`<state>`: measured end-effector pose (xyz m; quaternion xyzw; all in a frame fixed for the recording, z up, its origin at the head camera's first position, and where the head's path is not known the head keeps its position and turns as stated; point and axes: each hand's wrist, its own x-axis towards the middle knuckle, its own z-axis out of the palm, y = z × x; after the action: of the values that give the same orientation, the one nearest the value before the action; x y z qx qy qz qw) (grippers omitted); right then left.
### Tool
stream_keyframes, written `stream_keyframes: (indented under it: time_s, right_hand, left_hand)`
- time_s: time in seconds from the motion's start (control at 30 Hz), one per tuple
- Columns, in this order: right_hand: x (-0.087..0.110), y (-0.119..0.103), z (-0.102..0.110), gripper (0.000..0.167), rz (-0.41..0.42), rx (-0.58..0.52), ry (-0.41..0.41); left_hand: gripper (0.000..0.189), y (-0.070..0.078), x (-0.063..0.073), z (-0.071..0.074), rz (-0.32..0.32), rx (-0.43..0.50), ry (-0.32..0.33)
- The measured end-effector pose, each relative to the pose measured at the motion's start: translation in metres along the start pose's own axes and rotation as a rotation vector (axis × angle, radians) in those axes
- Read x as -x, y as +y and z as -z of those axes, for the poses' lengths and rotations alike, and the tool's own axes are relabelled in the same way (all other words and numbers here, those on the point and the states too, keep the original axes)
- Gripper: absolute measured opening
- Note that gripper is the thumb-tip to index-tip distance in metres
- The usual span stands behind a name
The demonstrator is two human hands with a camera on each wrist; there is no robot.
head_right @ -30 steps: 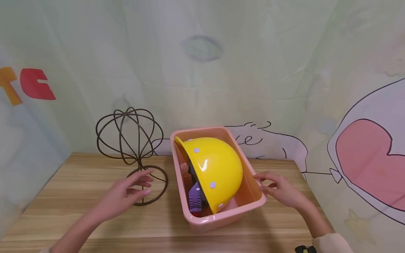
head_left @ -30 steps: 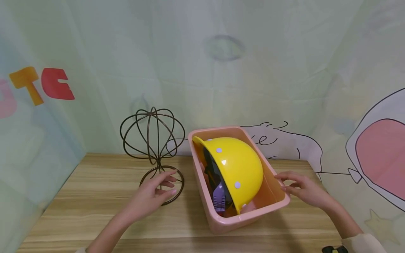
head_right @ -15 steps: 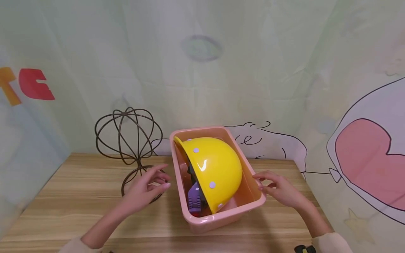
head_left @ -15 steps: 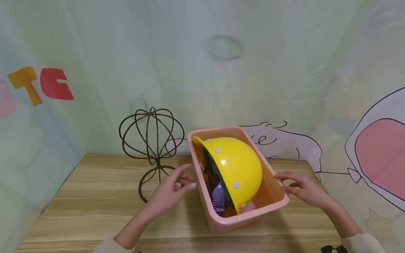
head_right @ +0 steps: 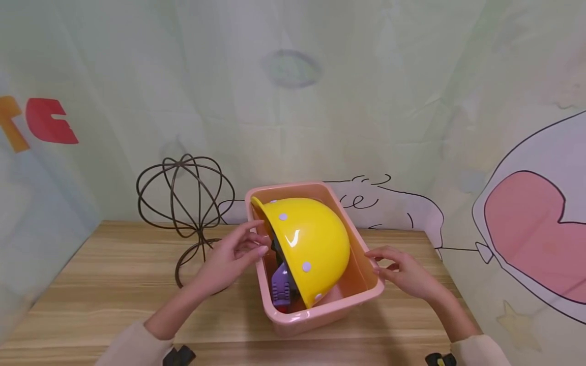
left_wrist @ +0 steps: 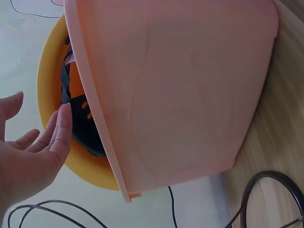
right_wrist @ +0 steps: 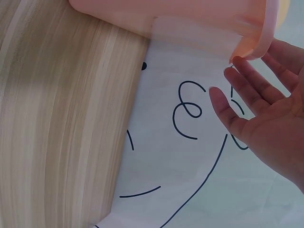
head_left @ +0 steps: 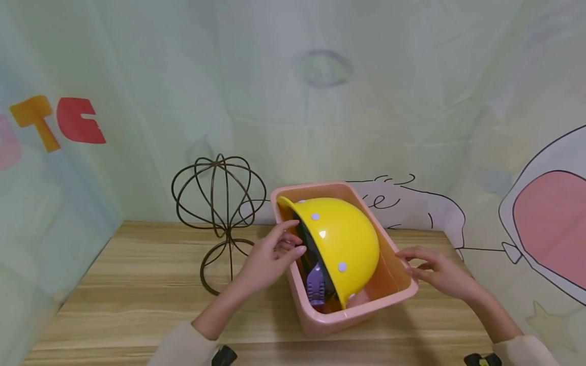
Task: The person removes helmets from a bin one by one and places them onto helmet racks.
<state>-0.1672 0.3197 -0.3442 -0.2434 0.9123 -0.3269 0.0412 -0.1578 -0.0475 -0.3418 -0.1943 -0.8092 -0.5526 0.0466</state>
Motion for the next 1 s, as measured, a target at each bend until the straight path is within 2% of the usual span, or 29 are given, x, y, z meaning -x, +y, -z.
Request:
stream_keyframes:
  time_s: [0.2, 0.33, 0.57, 0.8, 1.0]
  right_hand:
    - [0.0, -0.001, 0.0, 0.031, -0.01, -0.001, -0.003]
    - [0.0, 0.0, 0.0, 0.031, -0.01, -0.002, -0.002]
    - [0.0, 0.0, -0.001, 0.031, 0.021, 0.007, 0.01]
    - [0.0, 0.0, -0.001, 0.031, 0.035, 0.009, 0.02]
    - [0.0, 0.001, -0.002, 0.032, 0.029, 0.004, 0.019]
  left_hand:
    - [0.051, 0.009, -0.008, -0.007, 0.048, -0.041, -0.046]
    - [0.053, 0.014, -0.011, -0.01, 0.05, -0.063, -0.073]
    - [0.055, 0.013, -0.013, -0.013, 0.079, -0.096, -0.088]
    - [0.051, 0.014, -0.016, -0.018, 0.092, -0.038, -0.038]
    - [0.047, 0.017, -0.02, -0.025, 0.125, -0.032, 0.035]
